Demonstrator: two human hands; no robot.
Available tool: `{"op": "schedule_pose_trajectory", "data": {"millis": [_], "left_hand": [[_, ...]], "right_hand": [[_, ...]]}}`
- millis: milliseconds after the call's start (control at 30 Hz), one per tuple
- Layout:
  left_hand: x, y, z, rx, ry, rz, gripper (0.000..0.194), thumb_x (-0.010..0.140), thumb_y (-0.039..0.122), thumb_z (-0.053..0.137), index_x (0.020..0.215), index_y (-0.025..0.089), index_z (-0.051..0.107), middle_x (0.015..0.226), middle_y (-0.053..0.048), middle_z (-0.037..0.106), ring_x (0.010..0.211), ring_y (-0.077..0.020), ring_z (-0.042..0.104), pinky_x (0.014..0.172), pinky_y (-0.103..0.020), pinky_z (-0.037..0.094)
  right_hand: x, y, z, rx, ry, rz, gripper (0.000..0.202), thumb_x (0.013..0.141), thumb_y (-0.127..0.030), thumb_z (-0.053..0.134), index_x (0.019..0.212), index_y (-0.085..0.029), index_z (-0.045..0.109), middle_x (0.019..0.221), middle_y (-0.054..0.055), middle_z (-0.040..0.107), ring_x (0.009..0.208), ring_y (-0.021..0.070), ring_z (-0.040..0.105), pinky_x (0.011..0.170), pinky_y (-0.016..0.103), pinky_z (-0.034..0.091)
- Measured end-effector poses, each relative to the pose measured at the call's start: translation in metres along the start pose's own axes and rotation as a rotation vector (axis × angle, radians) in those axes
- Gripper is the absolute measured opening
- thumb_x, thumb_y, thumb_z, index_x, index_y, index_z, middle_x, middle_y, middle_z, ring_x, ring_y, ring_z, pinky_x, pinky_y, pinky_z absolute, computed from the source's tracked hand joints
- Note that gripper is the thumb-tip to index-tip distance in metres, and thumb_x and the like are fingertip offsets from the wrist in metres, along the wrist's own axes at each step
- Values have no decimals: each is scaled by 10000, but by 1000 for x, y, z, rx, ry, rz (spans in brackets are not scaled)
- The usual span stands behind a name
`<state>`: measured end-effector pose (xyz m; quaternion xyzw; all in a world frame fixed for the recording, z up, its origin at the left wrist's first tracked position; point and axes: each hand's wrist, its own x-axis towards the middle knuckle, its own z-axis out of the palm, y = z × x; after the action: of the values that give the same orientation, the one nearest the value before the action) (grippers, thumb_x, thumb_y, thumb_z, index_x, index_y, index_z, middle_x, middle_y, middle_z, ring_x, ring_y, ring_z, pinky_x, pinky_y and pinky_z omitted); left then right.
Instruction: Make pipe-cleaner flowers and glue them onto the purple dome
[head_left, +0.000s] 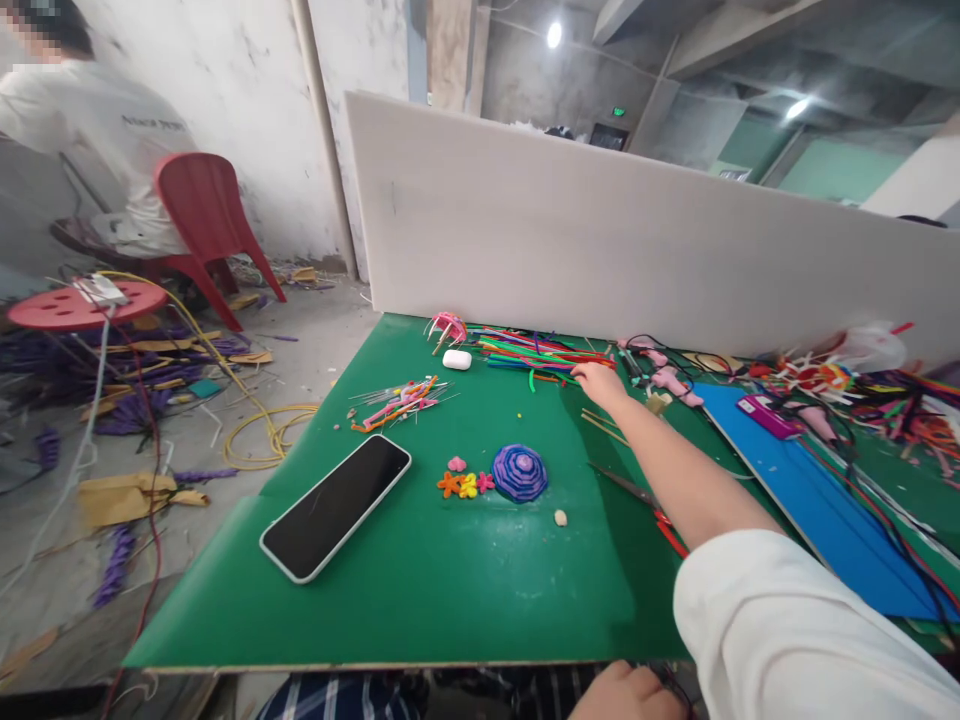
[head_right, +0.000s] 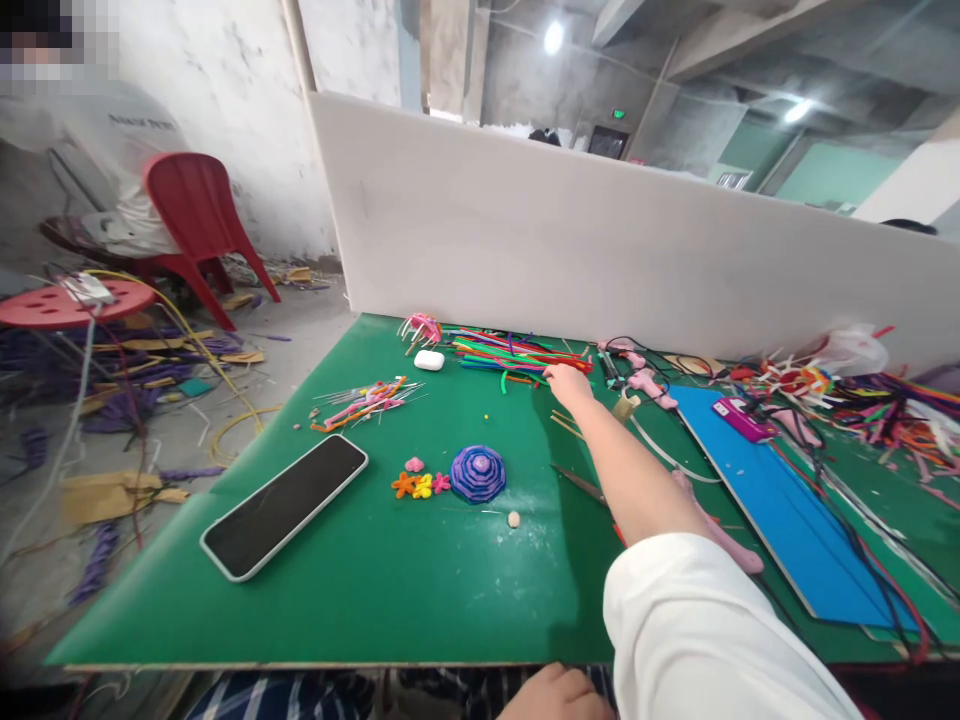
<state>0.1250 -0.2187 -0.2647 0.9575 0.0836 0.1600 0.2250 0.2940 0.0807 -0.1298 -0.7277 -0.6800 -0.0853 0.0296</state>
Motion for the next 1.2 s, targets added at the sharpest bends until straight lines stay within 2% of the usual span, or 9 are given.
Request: {"op": "schedule_pose_trajectory", "data": {"millis": [100, 233, 367, 467, 567, 767, 1000, 1133, 1200], "left_hand": [[-9, 3, -10, 65, 52, 40, 243, 792, 382, 568, 684, 165, 569, 556, -30, 569, 530, -134, 482, 397, -263, 228], [-18, 10, -32, 180, 145, 178, 208, 811, 292, 553, 651, 161, 534, 619, -13, 543, 559, -136, 496, 423, -262, 183], [-25, 23, -47, 192, 135, 217, 173, 822, 293, 535, 730, 147, 532, 675, -21, 528, 610, -149, 508, 460, -272, 248], [-29, 29, -52, 175, 91, 245, 148, 813, 281, 540, 820, 134, 527, 724, -29, 530, 659, -160, 512, 513, -285, 324], [-31, 29, -54, 173, 19, 242, 124, 800, 250, 543, 849, 139, 516, 754, -29, 537, 681, -171, 512, 552, -299, 375], [-30, 22, -57, 172, -86, 153, 71, 808, 202, 511, 856, 150, 513, 796, -35, 562, 723, -184, 525, 618, -311, 436], [-29, 24, -60, 136, -166, 140, 87, 797, 176, 503, 874, 147, 529, 818, -54, 573, 750, -190, 539, 637, -317, 448], [-33, 22, -62, 131, -150, 113, 82, 808, 185, 496, 877, 154, 526, 820, -48, 573, 749, -194, 536, 642, -324, 457], [-35, 19, -62, 130, -151, 100, 82, 805, 180, 501, 878, 156, 529, 822, -49, 573, 752, -196, 535, 651, -326, 460]], "right_hand": [[-35, 9, -22, 54, 68, 13, 275, 869, -280, 431, 1046, -207, 629, 1046, 54, 655, 881, 169, 604, 743, 262, 433], [-119, 39, -47, 137, 91, 61, 290, 849, -377, 447, 1002, -224, 640, 891, 28, 689, 745, 161, 621, 616, 246, 431], [-204, 91, -49, 99, 39, 312, 324, 796, -436, 481, 987, -222, 633, 842, 39, 689, 730, 194, 627, 596, 272, 430], [-243, 125, -42, 86, -26, 501, 438, 774, -504, 473, 1019, -173, 621, 879, 91, 689, 771, 236, 638, 612, 301, 444], [-258, 143, -37, 195, -163, 563, 553, 732, -532, 512, 1087, -117, 597, 942, 135, 682, 808, 263, 641, 631, 315, 461], [-260, 148, -32, 413, -336, 312, 420, 656, -417, 632, 1000, -178, 641, 906, 45, 696, 788, 205, 637, 637, 255, 469], [-268, 150, -28, 319, -154, 389, 363, 684, -368, 602, 968, -146, 564, 967, 101, 648, 874, 235, 605, 712, 306, 451], [-284, 107, -33, 341, 119, 407, 456, 735, -383, 570, 1118, -171, 443, 1064, 108, 601, 894, 226, 600, 692, 285, 445], [-289, 78, -30, 300, 54, 322, 371, 723, -344, 594, 1043, -198, 477, 1001, 83, 612, 836, 219, 604, 636, 263, 426]]}}
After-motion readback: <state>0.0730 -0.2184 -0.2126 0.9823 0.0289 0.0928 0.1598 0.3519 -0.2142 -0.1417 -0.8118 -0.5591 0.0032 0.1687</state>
